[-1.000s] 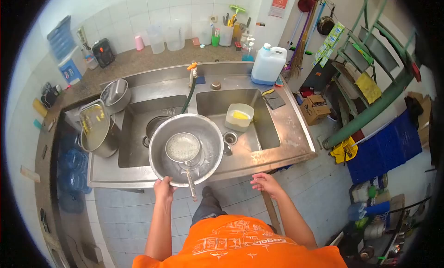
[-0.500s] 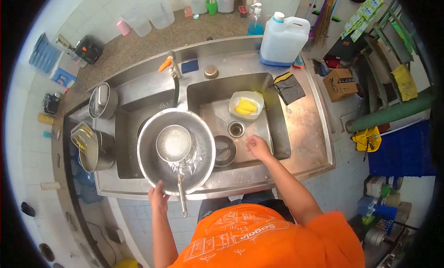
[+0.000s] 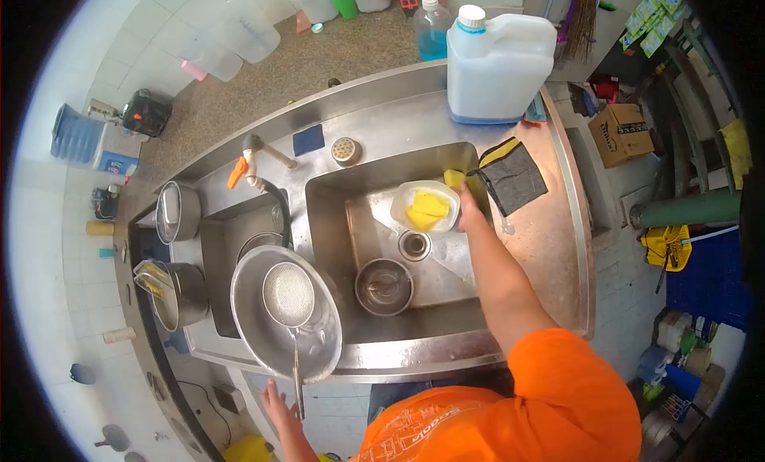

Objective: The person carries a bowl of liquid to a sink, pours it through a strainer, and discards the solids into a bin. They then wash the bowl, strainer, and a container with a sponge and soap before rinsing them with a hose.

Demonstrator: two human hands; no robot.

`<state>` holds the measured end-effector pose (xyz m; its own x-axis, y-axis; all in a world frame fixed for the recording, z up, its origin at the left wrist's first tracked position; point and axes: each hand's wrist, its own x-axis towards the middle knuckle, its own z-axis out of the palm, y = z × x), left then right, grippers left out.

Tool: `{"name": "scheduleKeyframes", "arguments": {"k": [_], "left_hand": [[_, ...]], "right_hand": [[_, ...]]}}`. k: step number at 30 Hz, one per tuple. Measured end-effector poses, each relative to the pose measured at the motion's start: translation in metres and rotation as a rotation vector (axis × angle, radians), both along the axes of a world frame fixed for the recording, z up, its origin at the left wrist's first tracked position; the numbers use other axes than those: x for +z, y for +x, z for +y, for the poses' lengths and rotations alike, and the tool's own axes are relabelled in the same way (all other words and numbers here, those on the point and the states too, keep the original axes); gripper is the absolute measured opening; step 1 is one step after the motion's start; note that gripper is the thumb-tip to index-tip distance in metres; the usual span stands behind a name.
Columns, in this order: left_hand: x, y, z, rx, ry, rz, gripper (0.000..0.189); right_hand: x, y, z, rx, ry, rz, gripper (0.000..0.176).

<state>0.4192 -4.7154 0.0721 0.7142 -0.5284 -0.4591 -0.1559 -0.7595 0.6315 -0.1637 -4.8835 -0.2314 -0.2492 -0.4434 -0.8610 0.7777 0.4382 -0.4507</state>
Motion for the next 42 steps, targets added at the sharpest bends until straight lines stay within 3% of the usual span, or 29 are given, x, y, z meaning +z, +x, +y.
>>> {"name": "scheduleKeyframes", "arguments": {"k": [1,2,4,5,7,9,11,12,13,14,15,16,17,18,20,21,23,25,27,29,31,33,35,36,38,39,40,42], "left_hand": [[-0.006,0.008,0.0,-0.001,0.002,-0.006,0.069],[-0.011,0.025,0.0,-0.09,-0.086,-0.073,0.065],[-0.007,0.049,-0.007,-0.217,-0.178,-0.215,0.057],[0.003,0.039,-0.012,-0.207,-0.17,-0.227,0.057],[0.027,-0.013,-0.035,-0.177,-0.033,-0.063,0.061],[0.029,-0.042,-0.051,-0.074,0.148,0.033,0.068],[0.016,-0.037,-0.057,0.056,0.112,0.098,0.072],[-0.007,-0.008,-0.051,0.094,0.103,0.094,0.072],[-0.036,0.035,-0.046,0.088,0.146,0.326,0.067],[-0.049,0.061,-0.039,0.072,0.184,0.561,0.062],[-0.046,0.064,-0.038,0.087,0.175,0.565,0.062],[-0.046,0.067,-0.043,0.09,0.137,0.666,0.05],[-0.047,0.069,-0.051,0.087,0.1,0.768,0.039],[-0.042,0.067,-0.06,0.166,0.076,0.812,0.024],[-0.038,0.059,-0.073,0.15,0.003,0.835,0.023],[-0.036,0.054,-0.077,0.132,-0.065,0.85,0.022],[-0.023,0.031,-0.087,0.21,-0.124,0.843,0.026],[-0.003,-0.008,-0.1,0.322,-0.33,0.976,0.033],[-0.019,-0.013,-0.082,0.356,-0.338,0.969,0.037],[-0.045,-0.018,-0.052,0.103,-0.27,1.075,0.035],[-0.044,-0.069,-0.055,-0.189,-0.07,1.106,0.03],[-0.061,-0.129,-0.078,-0.404,0.182,0.955,0.033],[-0.128,-0.172,-0.097,-0.449,0.227,1.013,0.034],[-0.19,-0.184,-0.103,-0.312,0.326,0.997,0.035],[-0.29,-0.209,-0.122,-0.048,0.5,0.865,0.035],[-0.324,-0.22,-0.133,0.078,0.573,0.746,0.034],[-0.359,-0.225,-0.134,0.079,0.581,0.772,0.034],[-0.433,-0.235,-0.129,0.371,0.461,0.803,0.04]], "right_hand": [[0.023,0.003,-0.006,-0.077,0.132,-0.122,0.081],[-0.002,-0.002,-0.011,-0.074,0.132,-0.128,0.081],[-0.083,-0.011,-0.013,-0.362,-0.105,-0.255,0.075],[-0.086,-0.017,-0.016,-0.387,-0.099,-0.261,0.065],[-0.083,-0.013,-0.016,-0.273,-0.438,0.044,0.058],[-0.045,-0.006,-0.018,-0.326,-0.282,0.195,0.043],[0.029,0.013,-0.013,0.051,-0.311,1.015,0.042],[0.082,0.031,-0.008,0.112,-0.327,1.329,0.04],[0.125,0.052,-0.003,0.165,-0.339,1.647,0.037],[0.142,0.06,0.001,0.183,-0.361,1.643,0.037],[0.155,0.065,0.004,0.424,-0.369,1.683,0.032],[0.161,0.067,0.002,0.66,-0.369,1.716,0.027],[0.15,0.066,-0.005,0.659,-0.377,1.724,0.027],[0.127,0.064,-0.014,0.956,-0.234,1.663,0.023],[0.118,0.063,-0.039,1.483,0.107,1.328,0.022],[0.11,0.063,-0.047,1.489,0.11,1.324,0.022],[0.077,0.063,-0.053,1.619,0.189,1.244,0.044],[0.043,0.063,-0.053,1.716,0.182,1.269,0.051],[0.008,0.059,-0.059,1.813,0.167,1.291,0.058],[-0.029,0.055,-0.071,1.992,0.09,1.235,0.053],[-0.08,0.051,-0.074,1.939,0.106,1.279,0.049],[-0.102,0.047,-0.068,1.905,0.133,1.323,0.047],[-0.079,0.043,-0.073,2.133,0.017,1.201,0.041],[-0.067,0.041,-0.072,2.143,0.033,1.201,0.041],[-0.038,0.034,-0.069,1.651,-0.143,0.926,0.039],[-0.022,0.031,-0.065,1.661,-0.118,0.939,0.039],[-0.004,0.032,-0.057,1.521,-0.193,0.842,0.041],[0.057,0.047,-0.041,1.286,-0.343,0.686,0.045]]}}
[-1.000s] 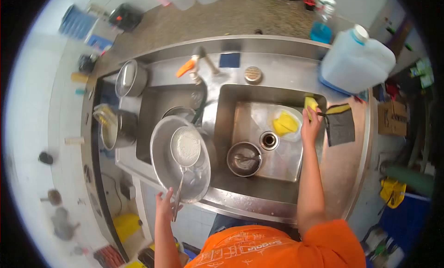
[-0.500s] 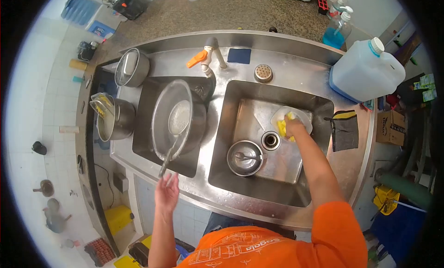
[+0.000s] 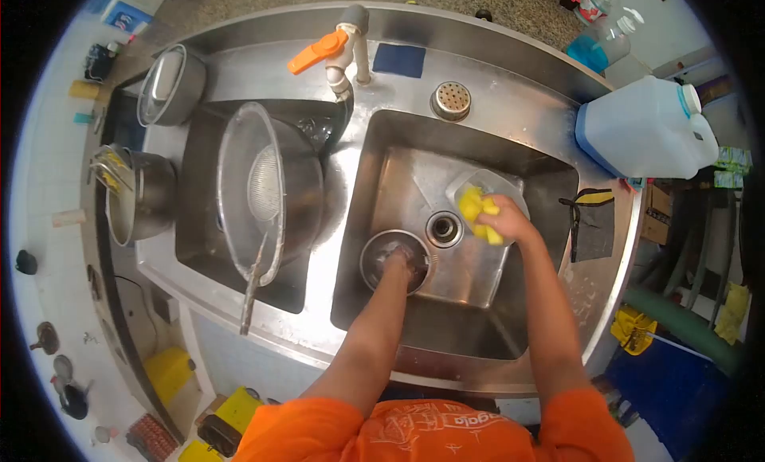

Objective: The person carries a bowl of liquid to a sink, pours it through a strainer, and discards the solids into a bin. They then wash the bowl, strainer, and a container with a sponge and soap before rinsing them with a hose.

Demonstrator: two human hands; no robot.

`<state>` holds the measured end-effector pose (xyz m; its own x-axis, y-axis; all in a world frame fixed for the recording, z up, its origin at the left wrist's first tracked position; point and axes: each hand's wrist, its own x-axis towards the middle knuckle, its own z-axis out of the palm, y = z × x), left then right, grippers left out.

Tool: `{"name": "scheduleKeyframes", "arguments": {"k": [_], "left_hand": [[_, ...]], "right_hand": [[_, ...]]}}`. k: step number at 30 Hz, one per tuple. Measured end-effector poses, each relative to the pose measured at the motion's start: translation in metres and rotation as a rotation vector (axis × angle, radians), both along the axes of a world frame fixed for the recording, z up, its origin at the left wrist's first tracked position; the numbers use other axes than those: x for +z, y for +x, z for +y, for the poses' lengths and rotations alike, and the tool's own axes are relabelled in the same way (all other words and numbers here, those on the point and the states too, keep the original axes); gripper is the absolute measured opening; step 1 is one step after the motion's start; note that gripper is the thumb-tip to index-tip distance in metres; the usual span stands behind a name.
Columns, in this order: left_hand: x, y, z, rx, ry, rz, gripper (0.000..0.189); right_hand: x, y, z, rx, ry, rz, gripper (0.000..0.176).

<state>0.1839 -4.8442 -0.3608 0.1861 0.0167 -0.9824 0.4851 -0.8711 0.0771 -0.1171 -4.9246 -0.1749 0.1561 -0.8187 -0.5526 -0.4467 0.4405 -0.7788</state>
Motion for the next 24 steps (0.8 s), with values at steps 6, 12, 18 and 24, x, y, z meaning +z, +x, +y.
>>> {"name": "scheduleKeyframes", "arguments": {"k": [6,12,18,24], "left_hand": [[-0.088,-0.029,0.049,-0.096,-0.088,-0.022,0.028],[0.083,-0.02,0.025,0.183,-0.307,0.546,0.024],[0.179,0.002,-0.003,-0.782,-0.482,0.523,0.016],[0.175,-0.004,-0.002,-0.715,-0.665,0.331,0.017]], "right_hand": [[0.036,0.093,0.096,0.016,-0.256,0.078,0.042],[0.002,0.164,0.103,0.066,-0.384,0.416,0.039],[0.003,0.139,0.047,-0.008,-0.259,0.55,0.035],[0.025,0.144,0.067,-0.122,-0.516,0.501,0.034]]}}
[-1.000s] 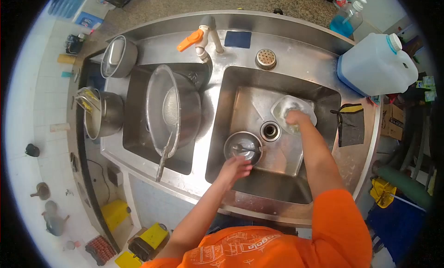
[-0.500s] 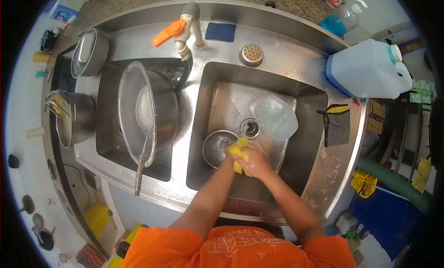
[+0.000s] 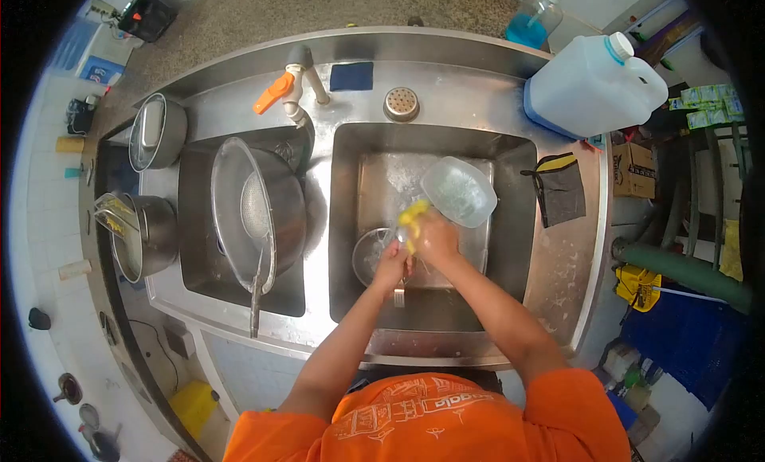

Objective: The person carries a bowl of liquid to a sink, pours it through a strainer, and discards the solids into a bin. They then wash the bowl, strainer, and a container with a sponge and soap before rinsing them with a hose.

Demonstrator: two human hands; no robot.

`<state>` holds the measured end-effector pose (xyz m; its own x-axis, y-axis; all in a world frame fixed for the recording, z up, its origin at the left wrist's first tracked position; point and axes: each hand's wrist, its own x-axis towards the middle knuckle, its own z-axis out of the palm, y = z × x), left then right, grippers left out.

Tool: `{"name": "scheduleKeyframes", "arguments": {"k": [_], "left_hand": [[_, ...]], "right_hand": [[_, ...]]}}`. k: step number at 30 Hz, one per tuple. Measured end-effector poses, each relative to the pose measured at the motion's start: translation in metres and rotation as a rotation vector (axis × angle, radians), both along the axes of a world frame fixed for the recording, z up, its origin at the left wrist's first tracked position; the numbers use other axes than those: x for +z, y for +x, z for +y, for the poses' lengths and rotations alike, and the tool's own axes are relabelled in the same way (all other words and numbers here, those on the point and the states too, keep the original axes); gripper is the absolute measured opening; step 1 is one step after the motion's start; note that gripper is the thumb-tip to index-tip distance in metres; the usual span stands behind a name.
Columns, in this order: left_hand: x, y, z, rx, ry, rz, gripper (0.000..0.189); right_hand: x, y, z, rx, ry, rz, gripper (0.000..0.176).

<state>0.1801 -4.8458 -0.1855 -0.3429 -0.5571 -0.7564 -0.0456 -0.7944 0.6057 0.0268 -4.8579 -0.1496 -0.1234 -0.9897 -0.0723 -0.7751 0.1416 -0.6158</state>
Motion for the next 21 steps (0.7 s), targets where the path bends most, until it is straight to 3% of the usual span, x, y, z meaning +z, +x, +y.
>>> {"name": "scheduleKeyframes", "arguments": {"k": [1,2,3,5,6,7,9,11,13,14,16,18,20,21], "left_hand": [[0.022,-0.007,-0.012,0.126,-0.013,0.139,0.017],[0.046,-0.023,-0.016,0.38,0.151,0.073,0.016],[0.037,-0.026,-0.022,0.384,0.15,0.075,0.016],[0.008,-0.028,-0.027,0.519,0.074,0.348,0.017],[0.008,-0.033,-0.034,0.572,0.082,0.4,0.023],[0.009,-0.032,-0.043,0.581,0.073,0.406,0.023],[0.013,-0.026,-0.055,0.417,-0.011,0.093,0.027],[0.007,-0.022,-0.058,0.42,-0.102,0.016,0.037],[0.022,-0.014,-0.058,0.179,-0.049,-0.276,0.047],[0.003,-0.013,-0.053,0.203,-0.089,-0.333,0.053],[0.011,-0.006,-0.055,0.292,-0.041,-0.292,0.053],[0.02,0.006,-0.055,0.455,0.092,-0.095,0.051],[0.039,0.014,-0.057,0.533,0.04,-0.046,0.05],[0.053,0.019,-0.057,0.597,-0.009,-0.001,0.049]], "right_hand": [[0.005,-0.002,-0.006,-0.245,0.089,0.05,0.035],[0.014,0.0,0.002,-0.253,0.285,-0.052,0.036],[0.017,0.007,0.017,-0.249,0.284,-0.05,0.036],[0.024,0.021,0.049,0.018,0.158,-0.18,0.037],[0.041,0.012,0.052,0.145,0.389,-0.168,0.039],[0.049,0.002,0.049,0.156,0.381,-0.162,0.039],[0.06,-0.018,0.045,0.0,0.218,0.012,0.039],[0.076,-0.048,0.01,-0.197,-0.044,0.137,0.041],[0.106,-0.058,-0.031,-0.298,0.102,0.497,0.052],[0.11,-0.055,-0.046,-0.284,0.079,0.5,0.052],[0.111,-0.04,-0.077,-0.096,-0.318,0.337,0.063],[0.097,0.002,-0.117,0.128,-0.326,-0.08,0.073],[0.089,0.07,-0.159,-0.008,-0.091,-0.817,0.076],[0.08,0.097,-0.18,-0.063,-0.013,-1.064,0.077]]}}
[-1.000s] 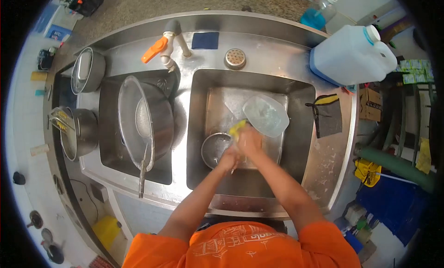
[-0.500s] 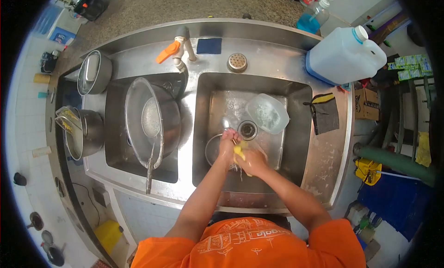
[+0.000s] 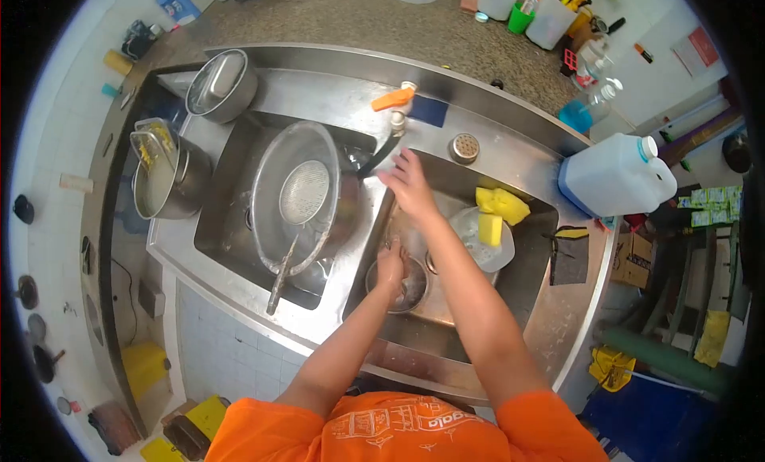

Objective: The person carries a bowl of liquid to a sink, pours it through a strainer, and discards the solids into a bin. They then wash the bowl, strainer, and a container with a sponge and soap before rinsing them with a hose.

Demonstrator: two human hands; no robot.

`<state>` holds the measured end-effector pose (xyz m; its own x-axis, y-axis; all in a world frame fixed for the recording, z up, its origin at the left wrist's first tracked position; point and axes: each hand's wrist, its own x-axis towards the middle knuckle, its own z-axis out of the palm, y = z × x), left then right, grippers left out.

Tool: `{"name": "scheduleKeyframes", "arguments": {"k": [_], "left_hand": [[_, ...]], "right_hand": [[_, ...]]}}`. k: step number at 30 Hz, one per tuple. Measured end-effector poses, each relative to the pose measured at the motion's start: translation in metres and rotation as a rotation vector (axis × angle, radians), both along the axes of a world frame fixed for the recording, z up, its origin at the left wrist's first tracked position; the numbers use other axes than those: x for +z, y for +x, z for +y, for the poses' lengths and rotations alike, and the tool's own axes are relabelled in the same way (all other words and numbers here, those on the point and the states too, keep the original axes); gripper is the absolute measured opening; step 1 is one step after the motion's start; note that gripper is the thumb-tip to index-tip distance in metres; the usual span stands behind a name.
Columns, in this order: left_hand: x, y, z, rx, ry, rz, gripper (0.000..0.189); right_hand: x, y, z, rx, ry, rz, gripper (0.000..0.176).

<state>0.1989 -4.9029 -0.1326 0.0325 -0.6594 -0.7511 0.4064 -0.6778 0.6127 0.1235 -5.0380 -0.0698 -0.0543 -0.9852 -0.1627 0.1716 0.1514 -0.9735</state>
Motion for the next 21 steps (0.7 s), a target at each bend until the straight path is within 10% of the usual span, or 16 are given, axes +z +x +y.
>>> {"name": "scheduleKeyframes", "arguments": {"k": [3,12,17,21], "left_hand": [[0.038,0.032,0.0,0.105,-0.161,-0.194,0.038],[0.115,0.1,0.029,0.008,0.052,-0.141,0.044],[0.073,0.055,0.057,-0.08,0.132,0.044,0.046],[-0.037,0.012,0.048,0.308,0.328,0.543,0.045]], "right_hand": [[0.0,0.047,-0.03,-0.032,0.115,-0.092,0.039],[-0.002,0.064,0.022,-0.281,0.062,-0.211,0.017],[-0.016,0.023,0.035,-0.142,0.047,-0.096,0.017],[-0.036,-0.008,0.049,-0.019,0.157,-0.064,0.026]]}}
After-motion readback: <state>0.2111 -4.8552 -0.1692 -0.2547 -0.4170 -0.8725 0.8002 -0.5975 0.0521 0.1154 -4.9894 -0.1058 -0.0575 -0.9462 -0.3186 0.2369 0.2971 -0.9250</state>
